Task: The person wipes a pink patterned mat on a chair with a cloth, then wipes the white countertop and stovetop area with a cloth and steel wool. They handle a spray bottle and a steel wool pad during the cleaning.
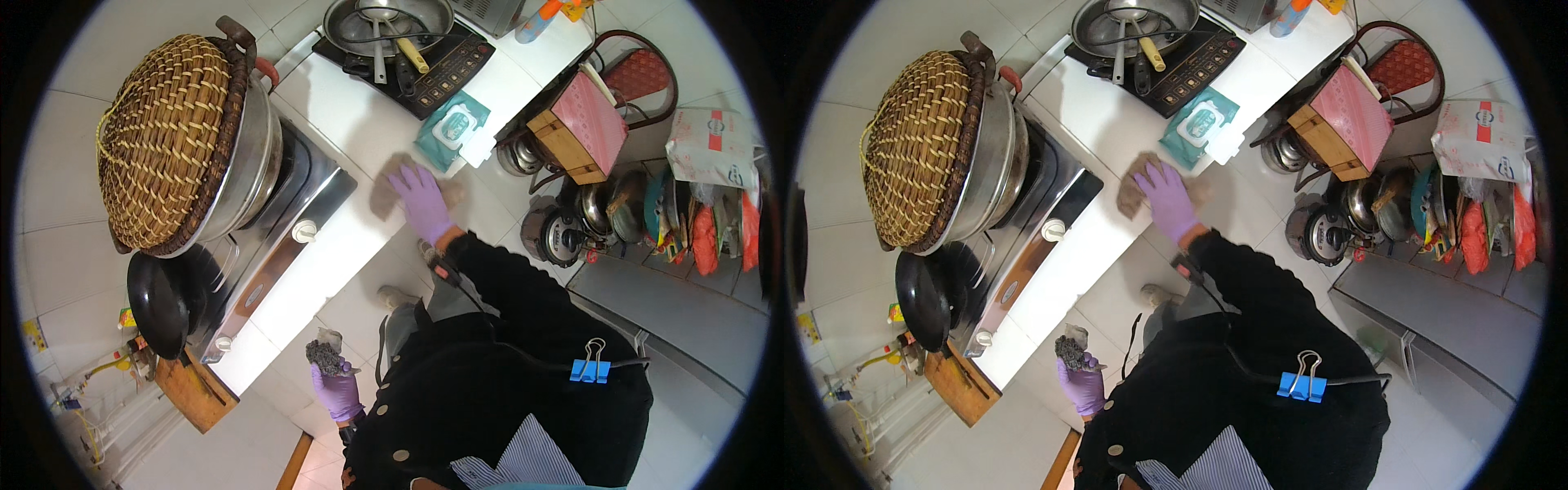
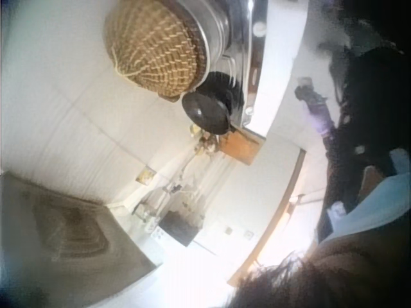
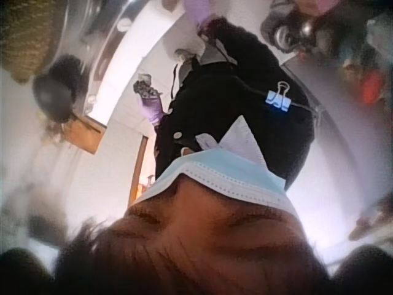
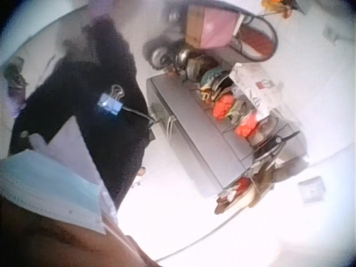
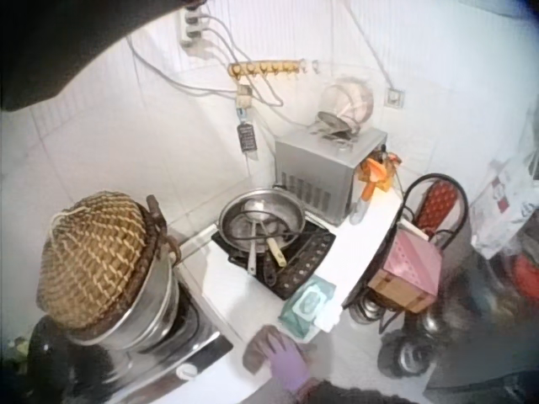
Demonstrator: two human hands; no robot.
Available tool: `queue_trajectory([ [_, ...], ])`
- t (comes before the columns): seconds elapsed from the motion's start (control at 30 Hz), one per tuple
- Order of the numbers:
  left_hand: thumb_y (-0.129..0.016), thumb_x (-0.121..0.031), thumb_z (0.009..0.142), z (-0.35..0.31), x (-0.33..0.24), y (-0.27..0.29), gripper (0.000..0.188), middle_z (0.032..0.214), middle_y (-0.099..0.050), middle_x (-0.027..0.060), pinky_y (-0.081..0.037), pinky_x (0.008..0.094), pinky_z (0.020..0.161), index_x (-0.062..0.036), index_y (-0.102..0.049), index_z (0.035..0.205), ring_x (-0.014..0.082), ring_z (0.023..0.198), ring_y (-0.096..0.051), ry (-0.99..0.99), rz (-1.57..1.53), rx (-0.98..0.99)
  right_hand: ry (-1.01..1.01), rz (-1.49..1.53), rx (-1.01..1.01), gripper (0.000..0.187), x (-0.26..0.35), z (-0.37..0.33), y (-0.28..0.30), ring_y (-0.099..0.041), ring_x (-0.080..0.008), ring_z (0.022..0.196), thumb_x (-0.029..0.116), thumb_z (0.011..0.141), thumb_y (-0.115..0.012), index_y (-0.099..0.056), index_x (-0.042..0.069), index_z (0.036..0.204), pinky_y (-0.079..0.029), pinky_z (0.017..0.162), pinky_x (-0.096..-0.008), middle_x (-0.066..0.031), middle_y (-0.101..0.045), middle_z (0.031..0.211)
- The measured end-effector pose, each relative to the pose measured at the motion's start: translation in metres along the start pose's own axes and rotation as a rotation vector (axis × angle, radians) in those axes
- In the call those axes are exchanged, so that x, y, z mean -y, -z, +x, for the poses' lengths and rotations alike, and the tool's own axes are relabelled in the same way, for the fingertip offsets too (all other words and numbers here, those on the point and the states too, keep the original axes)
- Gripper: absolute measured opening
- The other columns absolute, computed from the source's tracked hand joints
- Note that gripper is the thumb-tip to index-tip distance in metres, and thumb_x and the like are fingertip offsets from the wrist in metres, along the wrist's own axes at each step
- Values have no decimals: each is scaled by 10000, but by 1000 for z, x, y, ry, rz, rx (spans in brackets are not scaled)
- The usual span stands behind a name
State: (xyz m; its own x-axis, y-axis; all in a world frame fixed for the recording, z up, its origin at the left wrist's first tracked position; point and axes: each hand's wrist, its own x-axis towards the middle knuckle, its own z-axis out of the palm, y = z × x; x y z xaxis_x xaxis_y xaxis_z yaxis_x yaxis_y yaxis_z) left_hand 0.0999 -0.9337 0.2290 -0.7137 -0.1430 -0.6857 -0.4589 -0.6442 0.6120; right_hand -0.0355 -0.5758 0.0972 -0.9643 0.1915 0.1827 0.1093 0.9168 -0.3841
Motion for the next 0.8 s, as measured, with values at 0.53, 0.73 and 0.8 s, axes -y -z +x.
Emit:
queue_trajectory([
  [0.53, -537, -360, 1005, 24, -21, -13, 427, 1100, -621, 101, -461, 339, 663, -58, -518, 1306, 218, 771, -548, -10, -10, 223, -21, 877, -419, 376, 76, 15, 50, -591, -376, 1123, -3, 791, -498, -704, 81, 1094, -447, 1012, -435, -165, -670, 1168],
  [0.73, -544, -405, 998, 17, -22, -16, 452, 1089, -611, 101, -450, 351, 661, -54, -533, 1283, 217, 792, -543, -49, 20, 147, 3, 269, -160, 392, 44, 27, 64, -537, -406, 1177, 82, 806, -598, -643, 87, 1196, -431, 1025, -461, -211, -558, 1314],
  [0.8, -556, -398, 994, 15, -20, -21, 458, 1089, -608, 100, -450, 349, 664, -43, -529, 1282, 215, 792, -544, -91, 20, 250, -54, 205, -253, 393, 26, 14, 73, -527, -416, 1174, 94, 805, -620, -636, 87, 1197, -428, 1023, -473, -218, -552, 1295],
])
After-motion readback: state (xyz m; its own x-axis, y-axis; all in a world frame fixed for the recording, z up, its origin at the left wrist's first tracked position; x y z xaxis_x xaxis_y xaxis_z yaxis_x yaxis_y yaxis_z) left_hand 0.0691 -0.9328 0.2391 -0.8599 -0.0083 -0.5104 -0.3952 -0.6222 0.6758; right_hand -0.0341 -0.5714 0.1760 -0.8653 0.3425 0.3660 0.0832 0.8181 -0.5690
